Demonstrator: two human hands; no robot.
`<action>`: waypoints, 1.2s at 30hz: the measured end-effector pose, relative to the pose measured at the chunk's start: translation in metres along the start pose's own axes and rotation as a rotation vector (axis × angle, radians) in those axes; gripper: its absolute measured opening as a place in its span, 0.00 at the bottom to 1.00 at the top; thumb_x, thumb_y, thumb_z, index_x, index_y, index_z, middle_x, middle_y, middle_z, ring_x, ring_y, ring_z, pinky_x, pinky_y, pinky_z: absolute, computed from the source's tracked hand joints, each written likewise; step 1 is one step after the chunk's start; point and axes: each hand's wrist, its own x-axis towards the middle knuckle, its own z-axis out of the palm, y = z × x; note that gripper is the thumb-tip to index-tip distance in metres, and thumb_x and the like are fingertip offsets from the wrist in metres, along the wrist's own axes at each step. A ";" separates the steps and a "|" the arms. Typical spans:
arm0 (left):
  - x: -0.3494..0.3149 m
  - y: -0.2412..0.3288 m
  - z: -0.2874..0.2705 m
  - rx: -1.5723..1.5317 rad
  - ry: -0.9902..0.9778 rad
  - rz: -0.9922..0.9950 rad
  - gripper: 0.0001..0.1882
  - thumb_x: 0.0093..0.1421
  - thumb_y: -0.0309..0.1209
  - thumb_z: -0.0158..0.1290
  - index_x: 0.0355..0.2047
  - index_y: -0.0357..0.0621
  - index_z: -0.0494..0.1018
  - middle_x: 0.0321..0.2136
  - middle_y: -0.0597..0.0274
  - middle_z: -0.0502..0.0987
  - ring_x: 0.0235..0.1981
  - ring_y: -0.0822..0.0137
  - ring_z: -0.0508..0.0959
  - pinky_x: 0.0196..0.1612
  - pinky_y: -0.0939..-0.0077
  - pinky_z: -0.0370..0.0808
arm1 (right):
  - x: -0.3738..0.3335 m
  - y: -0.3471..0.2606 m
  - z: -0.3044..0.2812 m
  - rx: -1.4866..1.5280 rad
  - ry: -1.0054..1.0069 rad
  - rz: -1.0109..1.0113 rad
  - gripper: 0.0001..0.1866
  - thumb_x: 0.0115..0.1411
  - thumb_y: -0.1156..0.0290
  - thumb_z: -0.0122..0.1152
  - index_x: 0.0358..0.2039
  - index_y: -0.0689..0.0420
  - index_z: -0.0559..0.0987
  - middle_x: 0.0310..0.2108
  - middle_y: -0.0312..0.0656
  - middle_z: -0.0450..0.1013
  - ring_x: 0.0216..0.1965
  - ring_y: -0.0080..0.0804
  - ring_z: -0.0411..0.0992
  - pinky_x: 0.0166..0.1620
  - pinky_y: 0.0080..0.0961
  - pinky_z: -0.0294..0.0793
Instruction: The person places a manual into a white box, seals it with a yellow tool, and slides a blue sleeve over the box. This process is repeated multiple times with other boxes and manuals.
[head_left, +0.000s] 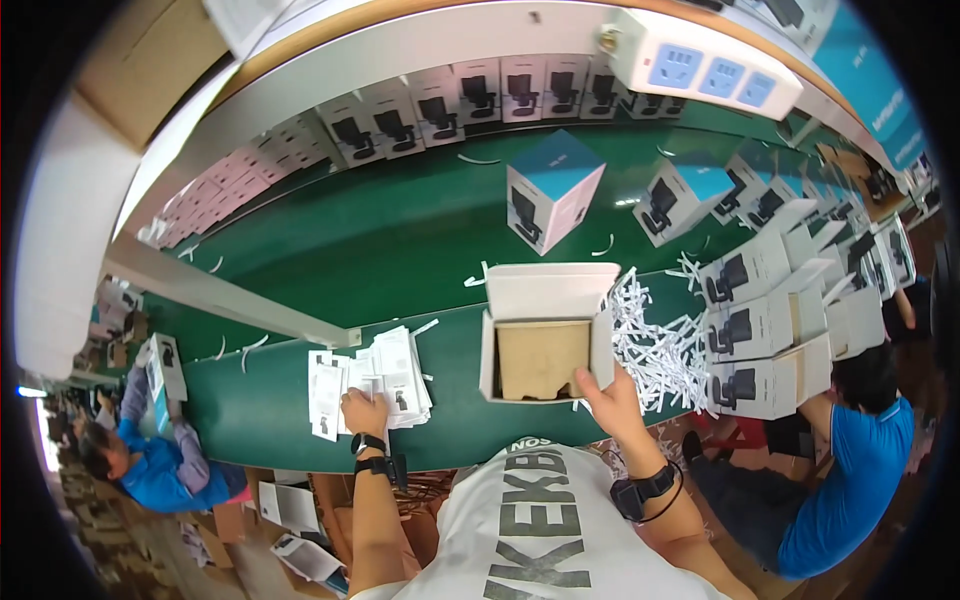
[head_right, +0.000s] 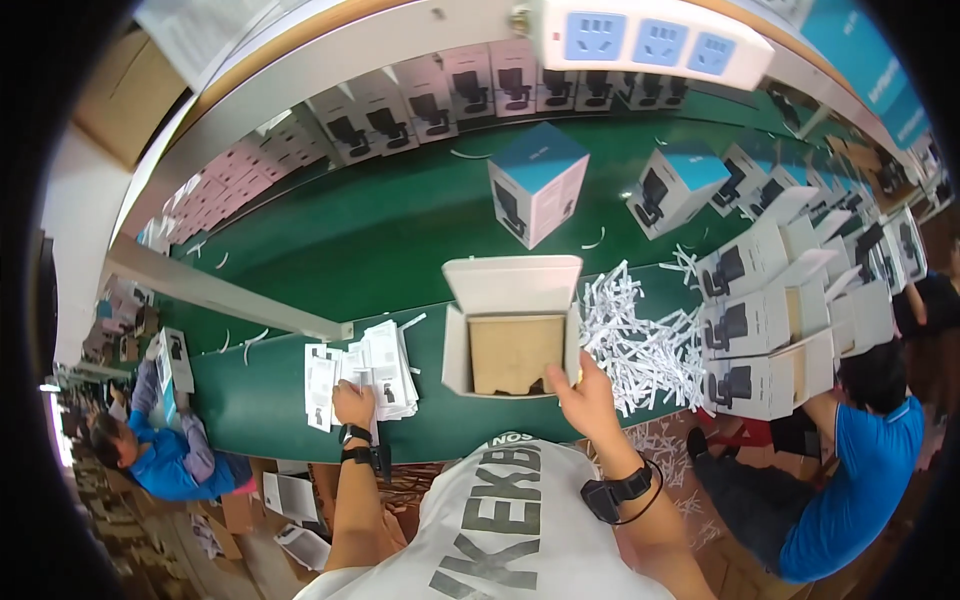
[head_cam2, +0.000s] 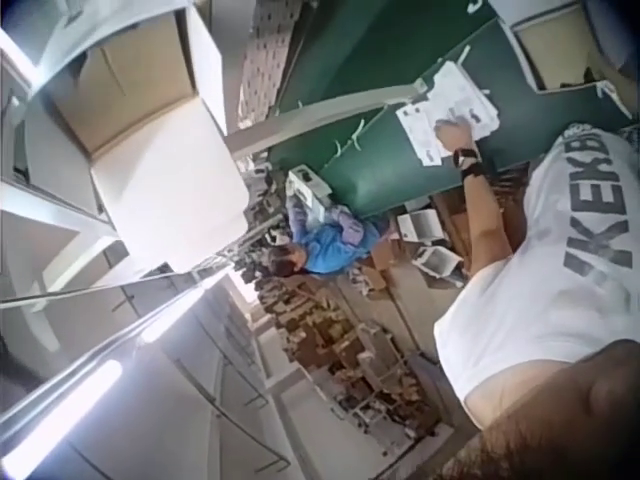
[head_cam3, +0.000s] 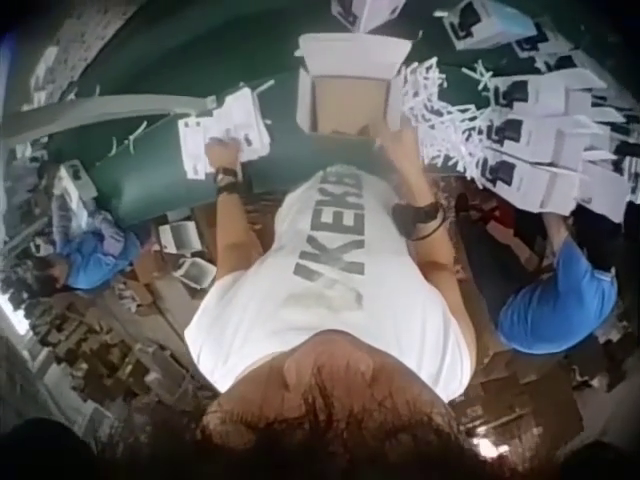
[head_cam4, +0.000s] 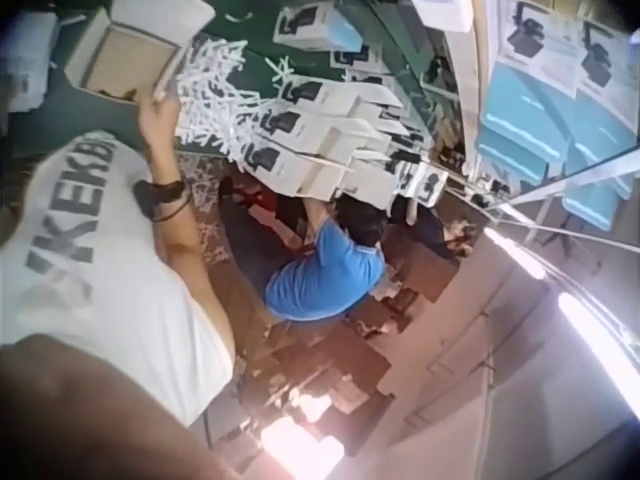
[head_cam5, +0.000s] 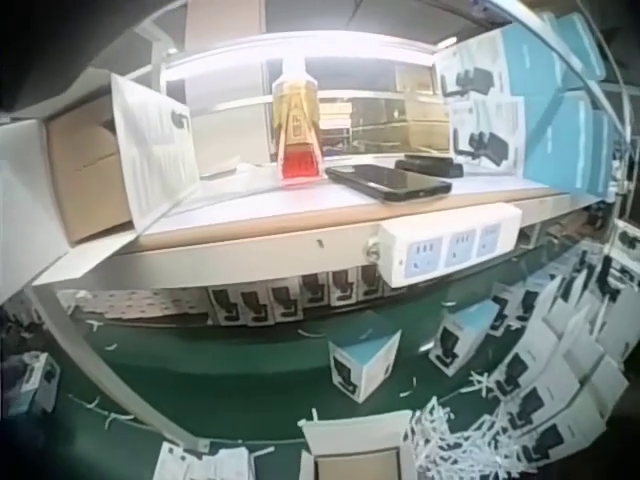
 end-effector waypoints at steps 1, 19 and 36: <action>0.003 -0.018 0.004 -0.013 0.025 0.051 0.16 0.55 0.30 0.54 0.40 0.31 0.73 0.41 0.36 0.78 0.44 0.41 0.79 0.53 0.50 0.76 | -0.004 -0.005 -0.002 0.010 0.000 0.000 0.25 0.67 0.68 0.65 0.61 0.65 0.74 0.42 0.36 0.77 0.39 0.23 0.73 0.40 0.24 0.75; -0.099 0.232 -0.165 -0.619 -0.064 1.273 0.27 0.56 0.27 0.60 0.56 0.40 0.69 0.60 0.36 0.66 0.60 0.39 0.72 0.67 0.44 0.67 | -0.046 0.051 -0.005 0.261 -0.154 0.312 0.10 0.68 0.68 0.66 0.46 0.57 0.79 0.30 0.29 0.74 0.27 0.13 0.68 0.30 0.13 0.65; -0.152 0.242 -0.075 -0.125 -0.098 1.262 0.54 0.56 0.53 0.66 0.71 0.31 0.57 0.72 0.33 0.56 0.73 0.37 0.58 0.74 0.47 0.55 | 0.010 -0.012 -0.008 0.073 0.065 -0.156 0.09 0.64 0.72 0.67 0.44 0.58 0.82 0.32 0.37 0.75 0.34 0.25 0.73 0.39 0.22 0.71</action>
